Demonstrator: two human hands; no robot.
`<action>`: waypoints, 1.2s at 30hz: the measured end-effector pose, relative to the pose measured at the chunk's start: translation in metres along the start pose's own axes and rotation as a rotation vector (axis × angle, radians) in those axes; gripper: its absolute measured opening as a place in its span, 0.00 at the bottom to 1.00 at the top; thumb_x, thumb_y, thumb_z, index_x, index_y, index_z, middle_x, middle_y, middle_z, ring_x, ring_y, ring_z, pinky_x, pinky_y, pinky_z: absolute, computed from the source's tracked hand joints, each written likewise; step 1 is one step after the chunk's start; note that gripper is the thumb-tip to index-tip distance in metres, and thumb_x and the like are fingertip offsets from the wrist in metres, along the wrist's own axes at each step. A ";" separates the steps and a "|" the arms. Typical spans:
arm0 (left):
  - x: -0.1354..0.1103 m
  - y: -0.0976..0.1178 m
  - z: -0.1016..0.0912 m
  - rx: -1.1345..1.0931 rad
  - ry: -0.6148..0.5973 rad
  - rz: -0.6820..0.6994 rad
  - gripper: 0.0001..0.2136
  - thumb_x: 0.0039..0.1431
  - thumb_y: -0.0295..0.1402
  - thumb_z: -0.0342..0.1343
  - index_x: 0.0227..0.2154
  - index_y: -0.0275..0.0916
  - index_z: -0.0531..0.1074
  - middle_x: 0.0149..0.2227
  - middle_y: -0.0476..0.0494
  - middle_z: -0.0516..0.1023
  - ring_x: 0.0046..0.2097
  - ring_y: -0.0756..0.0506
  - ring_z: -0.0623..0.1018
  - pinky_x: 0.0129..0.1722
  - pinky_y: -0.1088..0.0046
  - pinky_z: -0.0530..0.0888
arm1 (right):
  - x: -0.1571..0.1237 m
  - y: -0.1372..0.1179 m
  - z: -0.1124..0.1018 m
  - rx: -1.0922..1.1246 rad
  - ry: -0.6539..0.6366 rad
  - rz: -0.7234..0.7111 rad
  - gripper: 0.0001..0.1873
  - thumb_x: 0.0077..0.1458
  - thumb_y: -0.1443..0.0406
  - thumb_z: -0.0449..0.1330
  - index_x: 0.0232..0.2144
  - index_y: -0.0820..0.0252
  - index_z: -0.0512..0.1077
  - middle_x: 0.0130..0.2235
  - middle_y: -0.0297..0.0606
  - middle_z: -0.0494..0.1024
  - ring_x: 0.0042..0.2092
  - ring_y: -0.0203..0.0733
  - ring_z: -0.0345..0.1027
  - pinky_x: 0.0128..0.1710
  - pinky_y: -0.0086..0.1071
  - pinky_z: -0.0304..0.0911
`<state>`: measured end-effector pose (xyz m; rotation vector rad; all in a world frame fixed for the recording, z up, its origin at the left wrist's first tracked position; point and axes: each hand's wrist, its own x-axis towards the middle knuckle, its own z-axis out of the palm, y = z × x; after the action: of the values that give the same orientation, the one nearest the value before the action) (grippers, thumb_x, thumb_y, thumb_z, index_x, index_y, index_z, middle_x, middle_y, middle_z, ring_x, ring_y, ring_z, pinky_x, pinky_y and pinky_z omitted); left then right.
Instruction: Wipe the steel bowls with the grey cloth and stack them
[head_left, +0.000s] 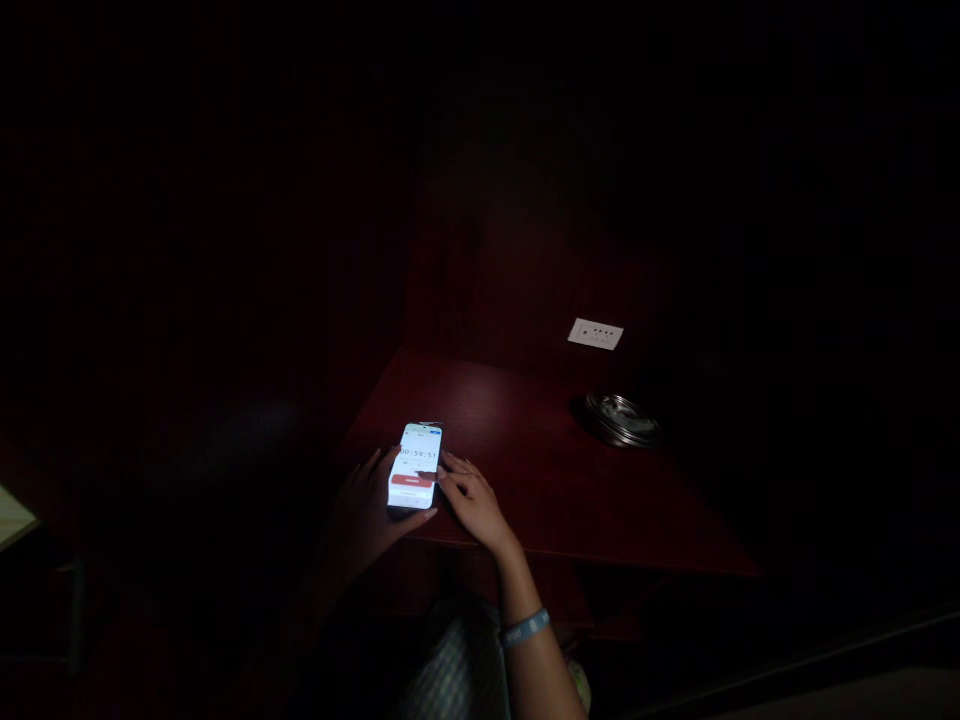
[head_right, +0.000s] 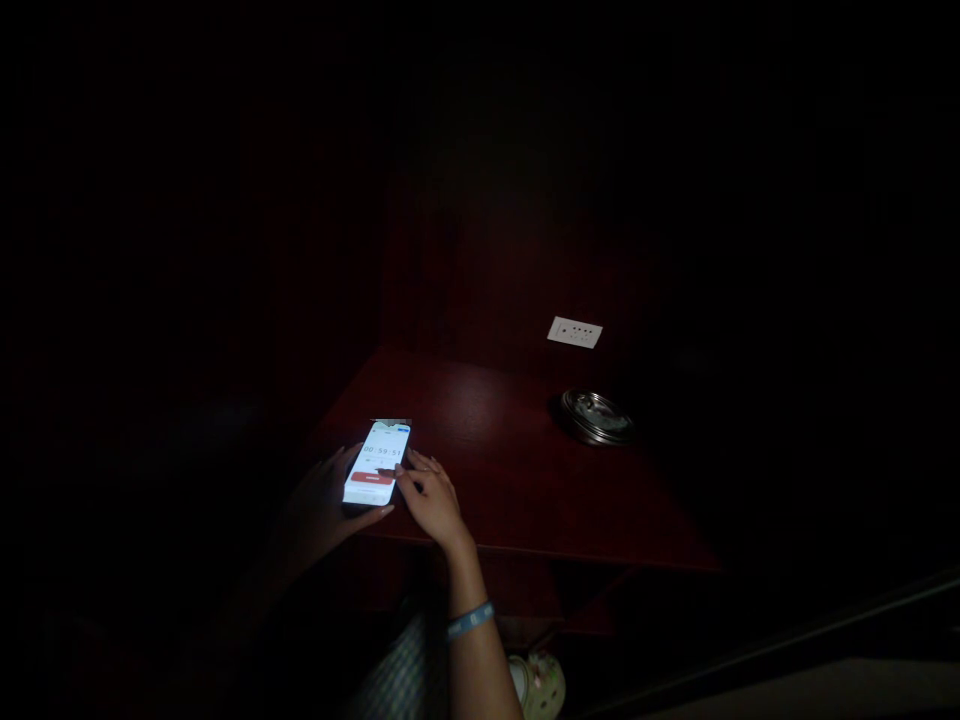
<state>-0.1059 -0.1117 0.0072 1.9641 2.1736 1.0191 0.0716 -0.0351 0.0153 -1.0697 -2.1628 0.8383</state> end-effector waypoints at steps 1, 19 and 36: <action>0.000 0.000 0.000 -0.004 -0.008 0.012 0.38 0.50 0.48 0.66 0.63 0.44 0.64 0.62 0.36 0.73 0.63 0.30 0.69 0.59 0.57 0.67 | 0.000 0.000 0.000 -0.001 -0.001 -0.001 0.22 0.70 0.50 0.49 0.48 0.45 0.82 0.65 0.34 0.71 0.69 0.44 0.61 0.72 0.50 0.48; 0.001 -0.003 0.004 0.017 -0.033 0.007 0.39 0.50 0.50 0.65 0.64 0.41 0.62 0.63 0.34 0.72 0.64 0.30 0.68 0.59 0.57 0.66 | 0.001 0.000 0.000 -0.009 -0.009 -0.007 0.21 0.70 0.52 0.49 0.49 0.46 0.81 0.65 0.36 0.70 0.69 0.44 0.61 0.72 0.50 0.48; 0.002 -0.006 0.008 0.025 0.011 0.011 0.40 0.47 0.51 0.66 0.63 0.43 0.65 0.61 0.36 0.74 0.62 0.29 0.71 0.58 0.57 0.67 | 0.000 0.000 0.000 0.001 -0.003 -0.002 0.22 0.70 0.51 0.49 0.49 0.46 0.81 0.65 0.37 0.71 0.69 0.44 0.61 0.72 0.50 0.47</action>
<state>-0.1082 -0.1064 -0.0014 1.9884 2.1944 1.0108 0.0715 -0.0351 0.0155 -1.0669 -2.1655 0.8408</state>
